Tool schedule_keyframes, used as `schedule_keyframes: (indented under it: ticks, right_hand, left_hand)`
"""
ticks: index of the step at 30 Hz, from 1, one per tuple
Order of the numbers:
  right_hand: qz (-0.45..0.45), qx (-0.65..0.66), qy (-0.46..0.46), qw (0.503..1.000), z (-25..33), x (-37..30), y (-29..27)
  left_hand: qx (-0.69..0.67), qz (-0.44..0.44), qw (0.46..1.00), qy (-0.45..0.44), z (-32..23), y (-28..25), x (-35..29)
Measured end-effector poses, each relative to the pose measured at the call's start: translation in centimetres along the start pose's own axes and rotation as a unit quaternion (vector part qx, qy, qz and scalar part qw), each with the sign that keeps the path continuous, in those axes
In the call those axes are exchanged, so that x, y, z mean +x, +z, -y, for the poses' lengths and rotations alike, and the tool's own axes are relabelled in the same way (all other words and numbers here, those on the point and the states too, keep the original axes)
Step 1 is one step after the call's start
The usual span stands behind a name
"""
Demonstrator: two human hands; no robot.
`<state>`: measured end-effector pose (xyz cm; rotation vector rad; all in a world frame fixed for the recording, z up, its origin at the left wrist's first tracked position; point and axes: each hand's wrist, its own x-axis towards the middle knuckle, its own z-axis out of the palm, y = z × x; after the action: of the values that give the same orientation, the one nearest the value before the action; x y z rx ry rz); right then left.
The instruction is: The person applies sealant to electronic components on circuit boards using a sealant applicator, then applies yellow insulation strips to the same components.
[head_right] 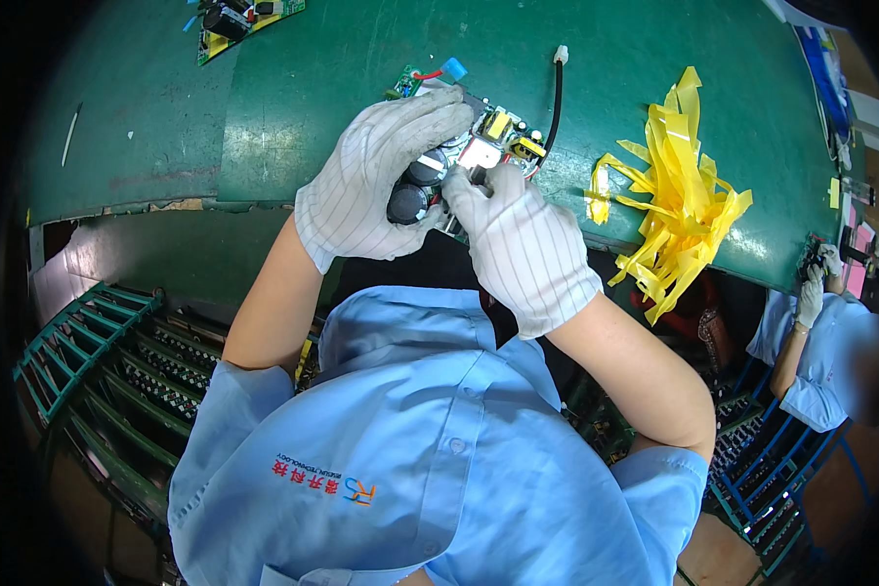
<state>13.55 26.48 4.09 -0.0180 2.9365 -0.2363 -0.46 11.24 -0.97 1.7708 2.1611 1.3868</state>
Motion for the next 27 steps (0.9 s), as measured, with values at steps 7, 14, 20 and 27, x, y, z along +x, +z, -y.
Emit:
schedule_keyframes:
  ticks: [7, 14, 20, 27]
  right_hand:
    - [-0.068, 0.192, 0.024, 0.979, 0.3, -4.1, -1.6]
    - [-0.166, 0.219, 0.048, 0.960, -0.2, -4.6, -1.0]
    - [-0.041, 0.133, 0.034, 0.990, -0.1, -2.1, -0.1]
    - [0.029, 0.115, 0.031, 0.992, 0.1, -1.0, -0.8]
  left_hand:
    - [-0.012, 0.010, 1.000, -0.005, -0.1, 0.0, 0.0]
    - [0.009, -0.005, 1.000, 0.011, -0.2, -0.1, 0.3]
    - [0.003, -0.006, 1.000, 0.009, -0.3, 0.1, 0.3]
    - [-0.006, 0.001, 1.000, -0.012, -0.4, -0.1, -0.1]
